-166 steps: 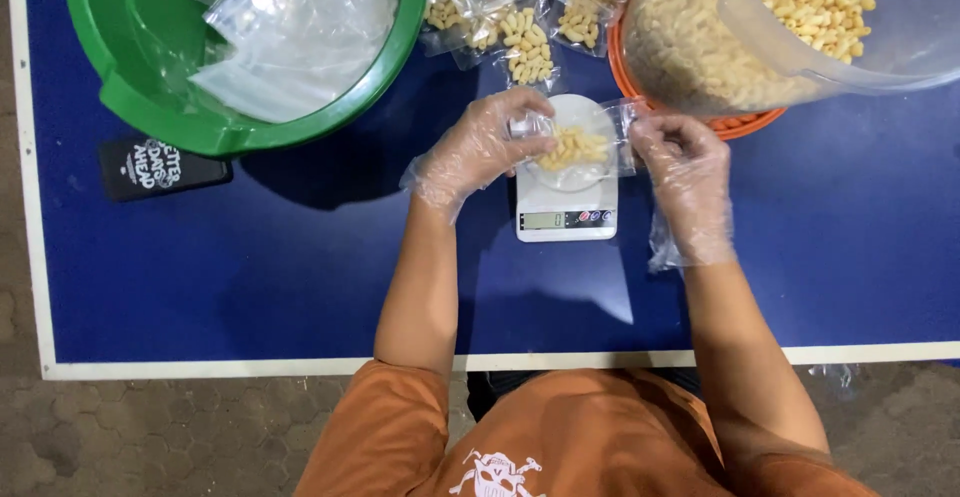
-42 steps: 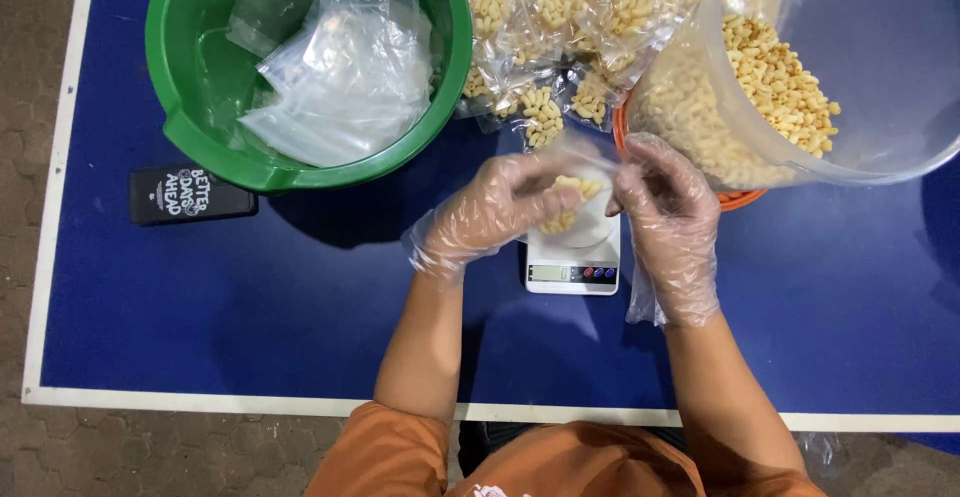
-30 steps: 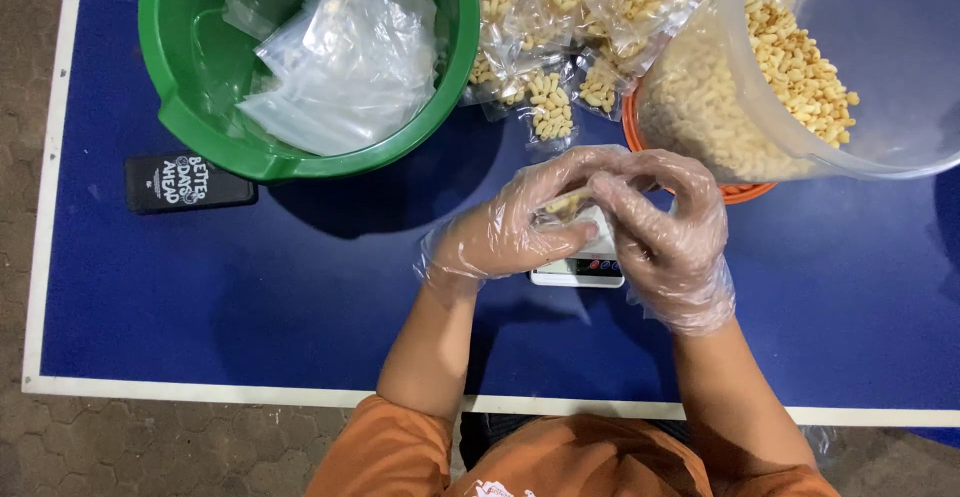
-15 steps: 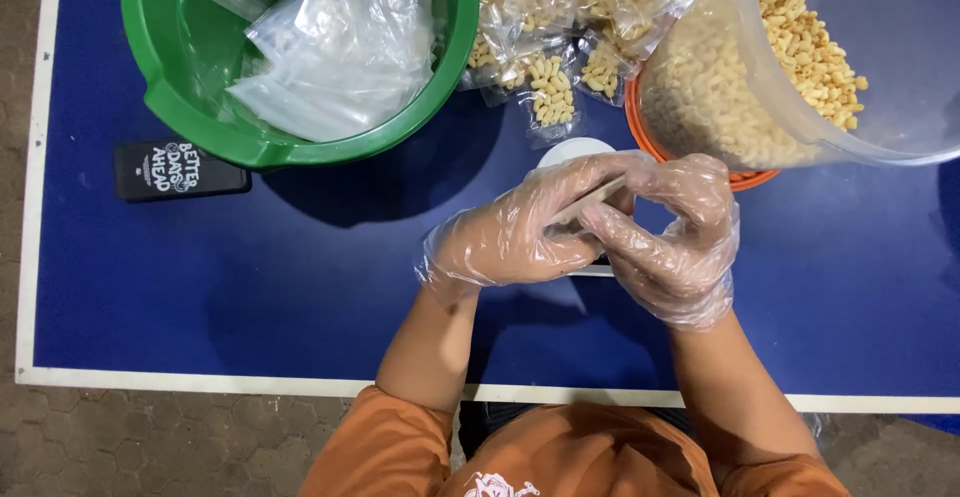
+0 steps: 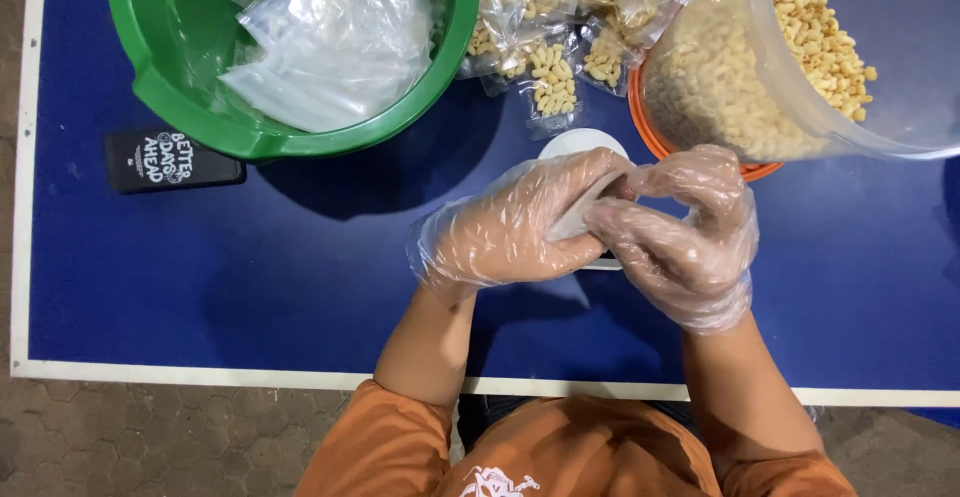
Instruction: Weighing portions of snacks on a digital scale and packaging them into small plastic bags.
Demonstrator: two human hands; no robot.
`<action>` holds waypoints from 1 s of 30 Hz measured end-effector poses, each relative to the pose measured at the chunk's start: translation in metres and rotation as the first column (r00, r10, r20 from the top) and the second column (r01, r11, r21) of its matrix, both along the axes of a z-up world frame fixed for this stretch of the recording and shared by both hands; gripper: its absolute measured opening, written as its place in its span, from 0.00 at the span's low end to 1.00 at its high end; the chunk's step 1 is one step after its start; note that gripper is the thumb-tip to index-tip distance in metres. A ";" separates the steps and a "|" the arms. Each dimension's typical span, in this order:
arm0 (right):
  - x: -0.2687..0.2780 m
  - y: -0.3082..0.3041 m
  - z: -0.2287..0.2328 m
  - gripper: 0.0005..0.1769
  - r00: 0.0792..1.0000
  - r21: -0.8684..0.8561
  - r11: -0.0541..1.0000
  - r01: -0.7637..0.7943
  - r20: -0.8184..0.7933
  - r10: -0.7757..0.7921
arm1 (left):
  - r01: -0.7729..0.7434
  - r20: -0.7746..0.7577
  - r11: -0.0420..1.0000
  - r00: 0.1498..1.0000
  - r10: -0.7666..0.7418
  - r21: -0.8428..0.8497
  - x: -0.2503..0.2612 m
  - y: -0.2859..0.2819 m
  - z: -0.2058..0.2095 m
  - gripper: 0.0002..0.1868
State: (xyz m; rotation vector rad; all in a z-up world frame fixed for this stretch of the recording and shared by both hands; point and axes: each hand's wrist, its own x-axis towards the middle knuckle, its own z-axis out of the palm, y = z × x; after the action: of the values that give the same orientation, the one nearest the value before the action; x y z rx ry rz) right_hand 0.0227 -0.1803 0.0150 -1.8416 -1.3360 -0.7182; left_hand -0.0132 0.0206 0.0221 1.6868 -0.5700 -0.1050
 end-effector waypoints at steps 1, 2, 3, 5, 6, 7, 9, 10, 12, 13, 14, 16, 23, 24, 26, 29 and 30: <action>0.000 -0.002 -0.001 0.06 0.999 0.003 1.000 -0.002 -0.037 0.003 | 0.002 0.001 1.000 1.000 -0.002 0.002 0.002 0.000 -0.002 0.19; 0.000 -0.005 -0.003 0.08 0.997 0.007 1.000 -0.005 -0.074 0.005 | 0.004 0.003 1.000 1.000 -0.004 0.004 0.004 -0.001 -0.003 0.20; 0.000 -0.003 -0.003 0.08 0.997 0.006 1.000 -0.006 -0.075 0.006 | 0.003 0.001 1.000 1.000 -0.003 0.003 0.003 -0.001 -0.003 0.20; 0.000 0.000 -0.003 0.09 1.000 -0.026 1.000 0.011 0.017 -0.011 | 0.005 0.010 1.000 1.000 -0.005 0.022 0.003 -0.002 -0.002 0.19; 0.000 0.000 -0.004 0.09 1.000 -0.027 1.000 0.012 0.016 -0.012 | 0.006 0.010 1.000 1.000 -0.006 0.022 0.003 0.000 0.002 0.19; -0.001 0.000 -0.005 0.09 1.000 -0.001 1.000 0.006 0.014 -0.006 | 0.008 0.046 1.000 0.999 -0.008 0.013 0.002 0.002 0.006 0.18; 0.000 0.001 -0.005 0.09 1.000 0.025 1.000 0.001 0.012 -0.001 | 0.010 0.080 1.000 0.997 -0.010 0.005 0.002 0.003 0.008 0.17; 0.000 0.002 -0.005 0.09 1.000 0.042 0.999 -0.020 0.013 0.020 | 0.033 0.074 0.999 0.997 -0.031 -0.023 0.001 0.002 0.005 0.17; 0.002 0.003 -0.004 0.09 0.999 0.059 0.997 -0.042 0.014 0.042 | 0.054 0.068 0.997 0.996 -0.051 -0.051 0.000 0.002 0.004 0.17; 0.003 0.004 -0.004 0.09 0.998 0.061 0.997 -0.052 0.031 0.050 | 0.061 0.075 0.996 0.996 -0.056 -0.058 -0.001 0.002 0.004 0.17; 0.004 0.004 -0.003 0.09 0.997 0.063 0.996 -0.061 0.048 0.058 | 0.068 0.083 0.996 0.995 -0.062 -0.064 -0.002 0.001 0.005 0.18; 0.006 0.003 -0.004 0.09 0.996 0.059 0.996 -0.061 0.066 0.057 | 0.070 0.089 0.995 0.994 -0.064 -0.072 -0.001 0.001 0.005 0.18; 0.008 0.003 -0.010 0.09 0.996 0.066 0.996 -0.056 0.077 0.051 | 0.084 0.090 0.986 0.993 -0.072 -0.141 0.003 -0.004 -0.003 0.19; 0.008 0.002 -0.012 0.09 0.996 0.066 0.996 -0.056 0.078 0.051 | 0.085 0.091 0.986 0.993 -0.072 -0.140 0.004 -0.004 -0.004 0.19; 0.007 0.000 -0.015 0.08 0.995 0.061 0.998 -0.012 0.101 0.006 | 0.093 0.081 0.985 0.993 -0.081 -0.148 0.005 -0.004 -0.005 0.20; 0.009 -0.006 -0.014 0.07 0.998 0.029 0.999 -0.020 0.052 0.019 | 0.084 0.070 0.986 0.995 -0.074 -0.147 0.004 -0.004 -0.005 0.21; 0.009 -0.004 -0.012 0.07 0.999 0.029 0.999 -0.020 0.051 0.018 | 0.084 0.068 0.986 0.995 -0.075 -0.147 0.004 -0.003 -0.003 0.21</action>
State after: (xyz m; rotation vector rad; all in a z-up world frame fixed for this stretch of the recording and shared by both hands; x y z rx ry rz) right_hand 0.0317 -0.1847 0.0031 -1.7962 -1.3663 -0.7748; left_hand -0.0089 0.0173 0.0190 1.5257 -0.6761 -0.0653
